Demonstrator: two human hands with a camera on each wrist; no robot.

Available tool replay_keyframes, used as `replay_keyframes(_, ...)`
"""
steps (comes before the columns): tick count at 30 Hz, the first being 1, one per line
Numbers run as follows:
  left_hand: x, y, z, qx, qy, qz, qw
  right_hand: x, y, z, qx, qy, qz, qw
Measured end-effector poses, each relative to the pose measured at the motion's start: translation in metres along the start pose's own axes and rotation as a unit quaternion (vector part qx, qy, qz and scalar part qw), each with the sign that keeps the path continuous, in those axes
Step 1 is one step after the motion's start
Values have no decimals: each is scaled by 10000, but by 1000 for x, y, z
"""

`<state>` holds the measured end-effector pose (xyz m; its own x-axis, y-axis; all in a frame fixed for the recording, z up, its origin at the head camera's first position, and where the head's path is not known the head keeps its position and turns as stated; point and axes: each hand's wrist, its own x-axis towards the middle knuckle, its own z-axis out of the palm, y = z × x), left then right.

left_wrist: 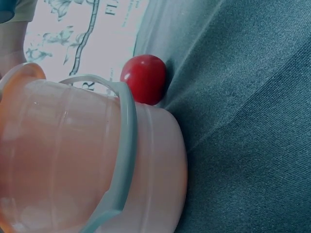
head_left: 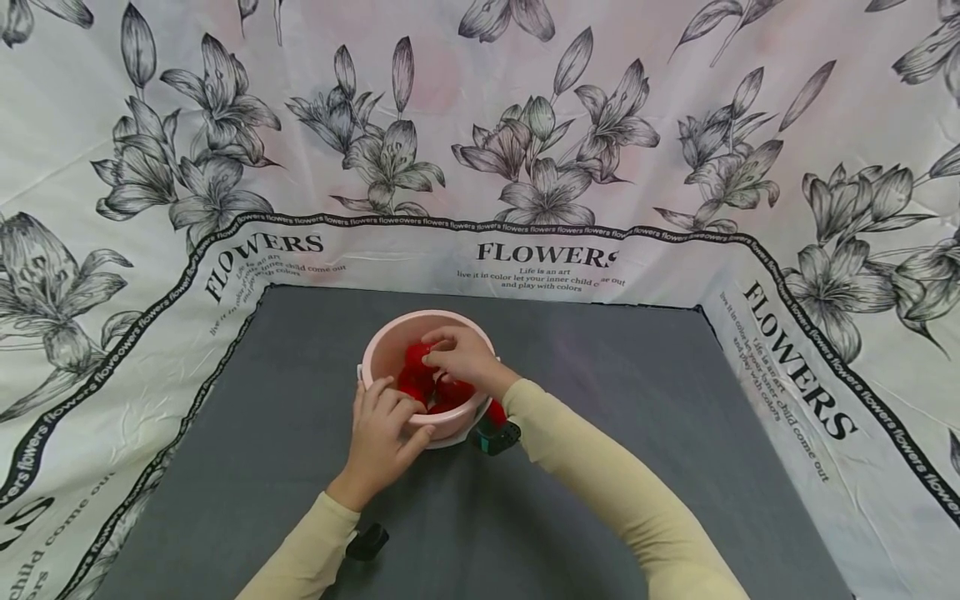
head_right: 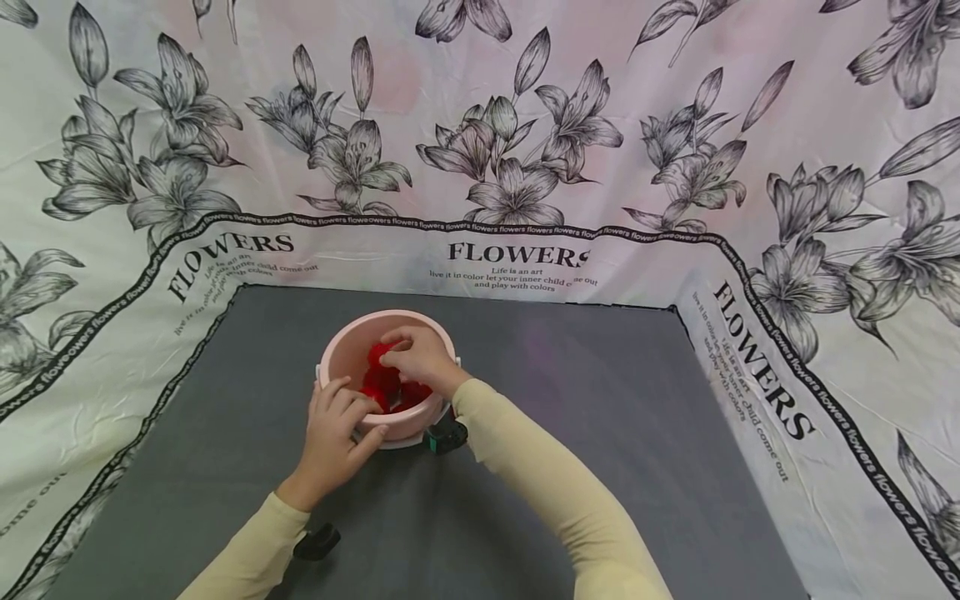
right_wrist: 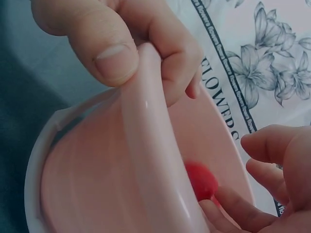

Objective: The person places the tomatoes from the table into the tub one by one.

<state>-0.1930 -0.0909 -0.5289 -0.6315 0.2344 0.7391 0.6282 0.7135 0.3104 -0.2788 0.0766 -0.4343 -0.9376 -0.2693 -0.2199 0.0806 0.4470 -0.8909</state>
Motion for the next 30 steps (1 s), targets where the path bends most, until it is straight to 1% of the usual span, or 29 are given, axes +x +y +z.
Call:
replay_keyframes(6, -1, 0, -1, 13, -9, -34, 10000, -3, 2, -3, 58, 8, -128, 9999)
replay_keyframes(11, -3, 0, 1, -8, 49, -32, 10000, -13, 5, -17, 361, 44, -313, 9988)
replay_keyframes(15, -3, 0, 3, -11, 79, -25, 10000, -21, 8, -35, 536, 195, -542, 9969)
replay_keyframes(19, -2, -1, 4, -10, 91, -4, 10000, -29, 12, -56, 683, 412, -640, 9948)
replay_keyframes(24, -2, -1, 2, 21, 93, 13, 10000, -43, 23, -86, 930, 629, -598, 9919)
replay_keyframes(27, -2, -1, 2, 31, 88, 6, 10000, -51, 35, -102, 932, 767, -522, 9913)
replay_keyframes(30, -3, -1, 1, 8, 86, -1, 10000, -57, 50, -114, 868, 856, -390, 9918)
